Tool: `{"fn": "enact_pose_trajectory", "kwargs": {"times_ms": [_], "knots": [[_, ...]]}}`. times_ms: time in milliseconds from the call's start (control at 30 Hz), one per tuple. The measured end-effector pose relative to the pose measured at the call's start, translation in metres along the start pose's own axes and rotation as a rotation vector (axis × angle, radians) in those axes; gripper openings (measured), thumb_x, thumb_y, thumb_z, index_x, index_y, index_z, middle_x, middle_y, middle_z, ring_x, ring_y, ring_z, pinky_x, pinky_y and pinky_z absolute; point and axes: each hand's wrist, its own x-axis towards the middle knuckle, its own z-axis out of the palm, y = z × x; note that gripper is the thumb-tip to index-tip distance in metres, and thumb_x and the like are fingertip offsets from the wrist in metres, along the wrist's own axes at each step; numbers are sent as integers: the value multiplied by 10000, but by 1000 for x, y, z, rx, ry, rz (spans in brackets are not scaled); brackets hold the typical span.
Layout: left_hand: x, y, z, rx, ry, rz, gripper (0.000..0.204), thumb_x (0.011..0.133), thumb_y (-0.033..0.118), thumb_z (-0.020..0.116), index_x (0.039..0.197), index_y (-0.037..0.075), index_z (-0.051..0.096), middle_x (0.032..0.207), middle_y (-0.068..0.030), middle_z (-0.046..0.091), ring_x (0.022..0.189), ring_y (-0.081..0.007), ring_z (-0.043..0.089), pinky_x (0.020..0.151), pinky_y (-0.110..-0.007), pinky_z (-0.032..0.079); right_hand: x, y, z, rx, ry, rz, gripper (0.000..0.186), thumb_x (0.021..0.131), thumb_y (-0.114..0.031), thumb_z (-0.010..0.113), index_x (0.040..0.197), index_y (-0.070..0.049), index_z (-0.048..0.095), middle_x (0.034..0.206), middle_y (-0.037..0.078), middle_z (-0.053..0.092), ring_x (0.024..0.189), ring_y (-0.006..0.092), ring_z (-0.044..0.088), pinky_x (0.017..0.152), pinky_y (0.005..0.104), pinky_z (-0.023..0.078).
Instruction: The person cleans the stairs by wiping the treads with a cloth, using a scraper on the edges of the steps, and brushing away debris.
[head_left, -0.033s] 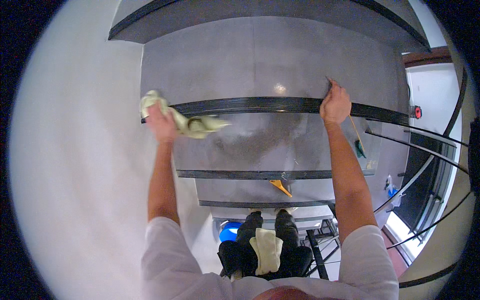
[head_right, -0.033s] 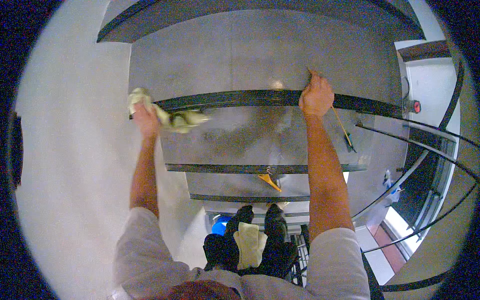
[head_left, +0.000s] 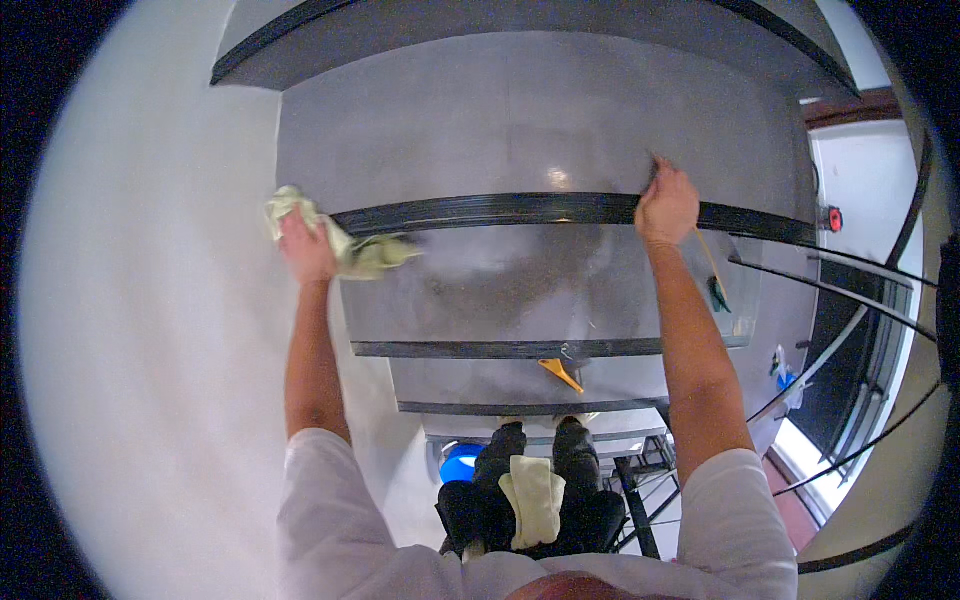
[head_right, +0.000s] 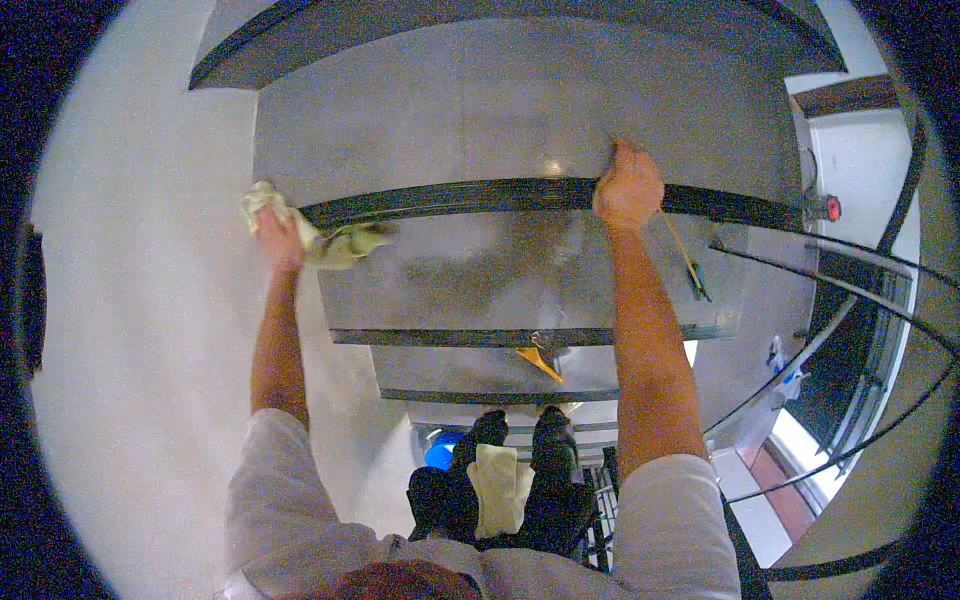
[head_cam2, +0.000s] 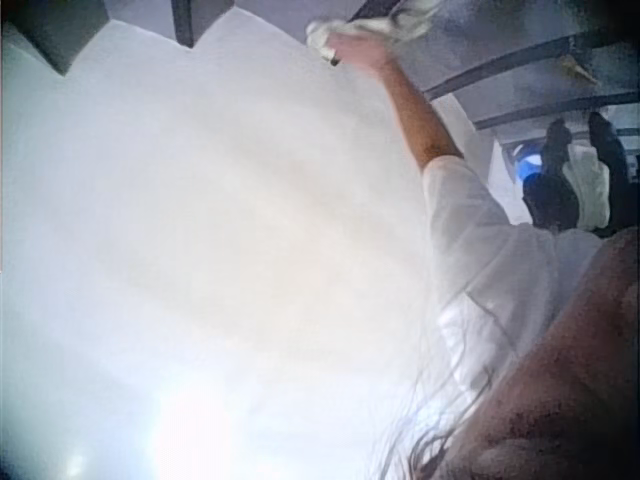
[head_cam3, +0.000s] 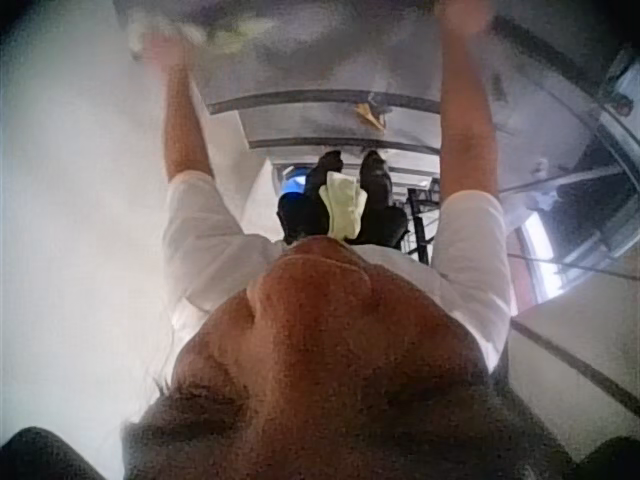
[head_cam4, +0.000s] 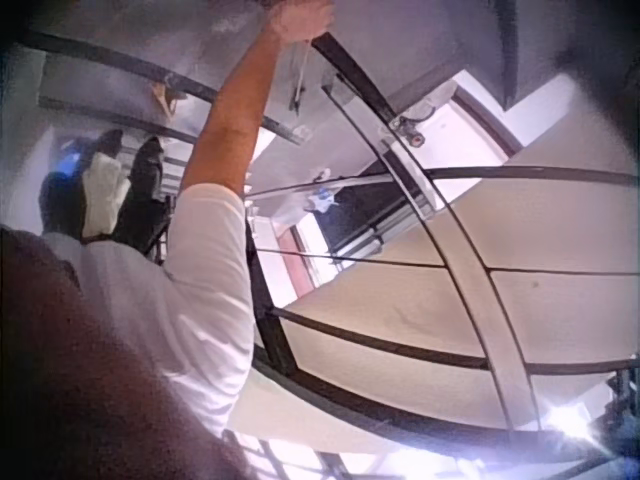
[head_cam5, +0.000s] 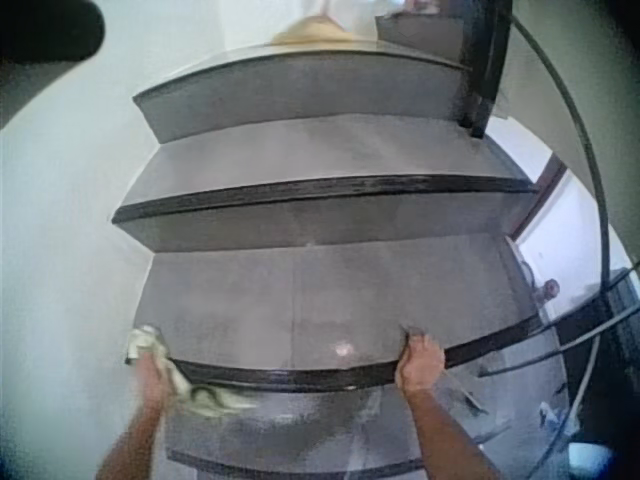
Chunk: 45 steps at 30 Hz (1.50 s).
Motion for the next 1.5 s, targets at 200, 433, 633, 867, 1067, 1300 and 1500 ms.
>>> {"fn": "enact_pose_trajectory", "kwargs": {"times_ms": [200, 433, 633, 867, 1067, 1300, 1500], "knots": [[-20, -14, 33, 171, 132, 116, 577, 812, 325, 472, 1272, 23, 295, 1268, -208, 345, 1194, -354, 291, 990, -453, 189, -8, -26, 4, -69, -240, 114, 258, 723, -170, 463, 955, -124, 565, 823, 81, 556, 761, 262, 537, 639, 413, 417], [-93, 273, 54, 14, 9, 601, 735, 748, 455, 527, 1272, 6, 273, 1292, -226, 281, 1224, -373, 213, 1007, -443, 157, -1, 7, -8, 213, -245, 182, 344, 763, -135, 415, 1095, -103, 500, 975, 122, 553, 895, 288, 518, 729, 404, 403], [-145, 459, 72, -162, -153, 856, 842, 697, 565, 523, 1279, 13, 267, 1298, -208, 288, 1238, -358, 195, 1010, -444, 147, -88, 70, -111, 677, 108, 610, 274, 823, -61, 461, 1092, -17, 441, 946, 116, 548, 811, 204, 539, 681, 326, 441], [-182, 607, 92, -58, -135, 1177, 634, 770, 423, 494, 1270, 80, 309, 1307, -128, 318, 1241, -317, 223, 1007, -422, 201, -257, 150, -226, 982, -249, 1355, 249, 836, -72, 455, 1083, -44, 446, 781, 73, 581, 442, 64, 453, 366, 195, 356], [-193, 571, 111, 14, 69, 1274, 503, 792, 130, 407, 1280, 172, 293, 1300, -44, 345, 1231, -241, 281, 993, -368, 266, -301, 145, -257, 1496, -238, 2041, 230, 802, -48, 475, 1031, -52, 472, 799, 96, 583, 473, 104, 471, 374, 207, 358], [-176, 429, 43, 157, -408, 852, 663, 747, 523, 476, 1223, 74, 371, 1330, -86, 293, 1200, -236, 310, 1015, -342, 209, -355, 139, -327, 1607, -685, 2053, 208, 811, -104, 484, 1018, -98, 470, 775, 32, 544, 415, 42, 383, 298, 157, 284], [-129, 146, 45, 315, -178, 767, 527, 798, 85, 400, 1300, 112, 243, 1273, -153, 326, 1165, -348, 326, 957, -397, 311, -386, 102, -405, 1547, -935, 1950, 246, 826, -109, 493, 1061, -48, 456, 788, 85, 593, 518, 111, 562, 374, 195, 426]]}}
